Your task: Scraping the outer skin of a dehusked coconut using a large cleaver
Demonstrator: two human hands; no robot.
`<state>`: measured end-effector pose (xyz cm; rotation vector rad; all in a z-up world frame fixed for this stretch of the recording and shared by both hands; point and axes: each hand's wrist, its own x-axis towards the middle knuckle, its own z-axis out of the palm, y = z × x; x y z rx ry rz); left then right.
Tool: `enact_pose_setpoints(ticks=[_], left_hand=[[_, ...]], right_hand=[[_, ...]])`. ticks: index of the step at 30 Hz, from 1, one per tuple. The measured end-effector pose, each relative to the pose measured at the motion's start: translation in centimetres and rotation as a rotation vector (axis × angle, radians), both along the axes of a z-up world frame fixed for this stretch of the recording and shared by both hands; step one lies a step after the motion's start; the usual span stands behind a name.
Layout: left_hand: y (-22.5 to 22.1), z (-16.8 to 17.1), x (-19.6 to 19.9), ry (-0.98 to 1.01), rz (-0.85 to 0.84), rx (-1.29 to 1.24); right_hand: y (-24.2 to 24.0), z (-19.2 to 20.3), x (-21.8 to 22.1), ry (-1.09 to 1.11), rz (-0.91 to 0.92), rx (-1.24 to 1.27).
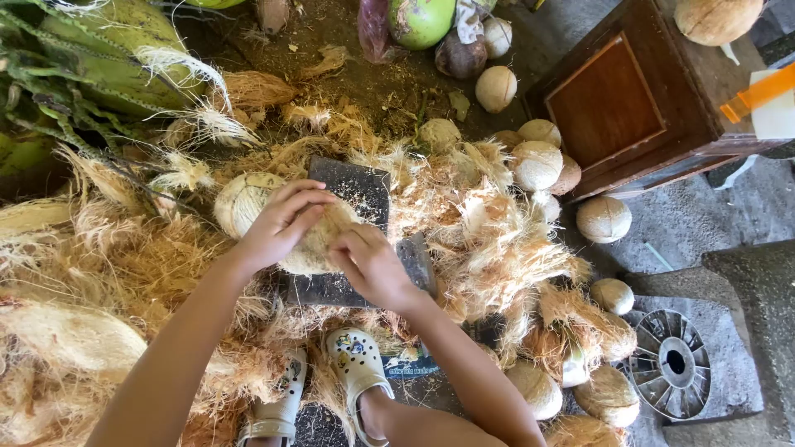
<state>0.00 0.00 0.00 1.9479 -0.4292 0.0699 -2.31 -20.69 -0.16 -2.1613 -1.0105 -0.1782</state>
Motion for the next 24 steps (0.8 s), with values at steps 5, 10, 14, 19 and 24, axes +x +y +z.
enact_pose_setpoints(ticks=[5, 10, 14, 19, 24], left_hand=[[0.4, -0.1, -0.1, 0.044, 0.009, -0.010], [0.1, -0.7, 0.2, 0.045, 0.009, 0.012], [0.1, -1.1, 0.2, -0.010, 0.010, 0.055], [0.5, -0.6, 0.1, 0.003, -0.003, 0.038], [1.3, -0.6, -0.2, 0.074, 0.026, -0.036]], right_hand=[[-4.7, 0.4, 0.0, 0.383, -0.038, 0.380], [-3.2, 1.1, 1.2, 0.230, -0.083, 0.253], [-0.1, 3.1, 0.3, -0.091, -0.034, -0.028], [-0.3, -0.3, -0.4, -0.094, 0.005, -0.046], [-3.1, -2.2, -0.2, 0.063, -0.004, -0.058]])
